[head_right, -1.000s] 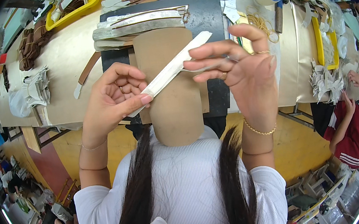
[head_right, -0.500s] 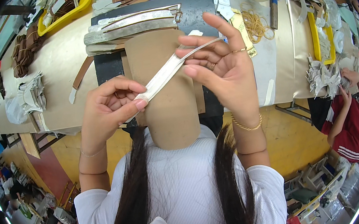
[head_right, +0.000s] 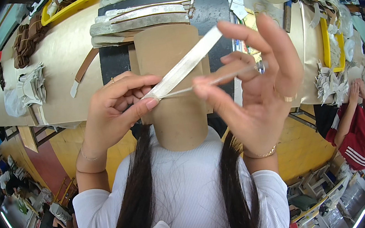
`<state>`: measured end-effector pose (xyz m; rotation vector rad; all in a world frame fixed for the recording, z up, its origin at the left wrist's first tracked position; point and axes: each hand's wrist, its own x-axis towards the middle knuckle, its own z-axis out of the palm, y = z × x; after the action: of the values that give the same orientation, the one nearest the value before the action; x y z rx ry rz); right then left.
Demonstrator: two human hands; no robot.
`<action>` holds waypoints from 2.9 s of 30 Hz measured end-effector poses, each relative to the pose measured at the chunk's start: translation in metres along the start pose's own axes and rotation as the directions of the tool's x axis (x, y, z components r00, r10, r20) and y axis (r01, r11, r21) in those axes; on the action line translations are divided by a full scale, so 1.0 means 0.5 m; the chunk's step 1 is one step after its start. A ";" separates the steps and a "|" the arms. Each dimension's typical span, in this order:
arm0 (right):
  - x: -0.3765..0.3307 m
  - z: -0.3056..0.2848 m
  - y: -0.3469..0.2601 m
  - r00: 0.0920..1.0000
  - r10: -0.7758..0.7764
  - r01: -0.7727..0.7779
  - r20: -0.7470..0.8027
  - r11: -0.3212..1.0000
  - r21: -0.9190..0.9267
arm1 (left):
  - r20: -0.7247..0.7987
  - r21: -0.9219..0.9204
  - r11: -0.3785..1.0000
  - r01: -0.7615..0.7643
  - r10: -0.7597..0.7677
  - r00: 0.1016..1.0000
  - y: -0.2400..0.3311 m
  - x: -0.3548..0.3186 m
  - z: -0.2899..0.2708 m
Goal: The person repeatedly picks up white fabric strips, folds them, and places them on a brown cardboard template on the table. The person handles the strips one at a time, aligning and adjusting them against the template throughout the clip.
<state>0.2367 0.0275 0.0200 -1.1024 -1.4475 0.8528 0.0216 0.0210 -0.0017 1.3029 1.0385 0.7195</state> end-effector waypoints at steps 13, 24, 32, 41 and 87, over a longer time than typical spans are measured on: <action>0.013 -0.002 0.030 0.988 0.156 -0.156 0.004 0.988 0.017 | -0.129 -0.477 0.876 0.068 -0.147 0.981 -0.021 -0.018 0.022; 0.020 -0.004 0.045 0.981 0.187 -0.187 0.046 0.982 -0.017 | -0.088 -0.108 0.993 0.054 -0.063 0.994 -0.010 -0.020 0.011; 0.027 -0.007 0.052 0.977 0.200 -0.199 0.071 0.980 -0.019 | -0.057 0.035 0.999 -0.017 0.019 0.998 -0.011 -0.016 0.007; 0.024 -0.004 0.062 0.977 0.187 -0.179 0.102 0.981 -0.075 | -0.065 0.032 0.999 0.000 0.002 0.998 -0.008 -0.014 0.009; 0.005 -0.023 0.092 0.971 -0.068 0.147 0.230 0.926 -0.347 | -0.047 -0.375 0.910 0.178 -0.211 0.976 -0.032 -0.026 -0.017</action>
<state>0.2562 0.0437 -0.0201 -1.2147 -1.8837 0.6543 0.0068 0.0104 -0.0144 0.8365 1.0272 0.7800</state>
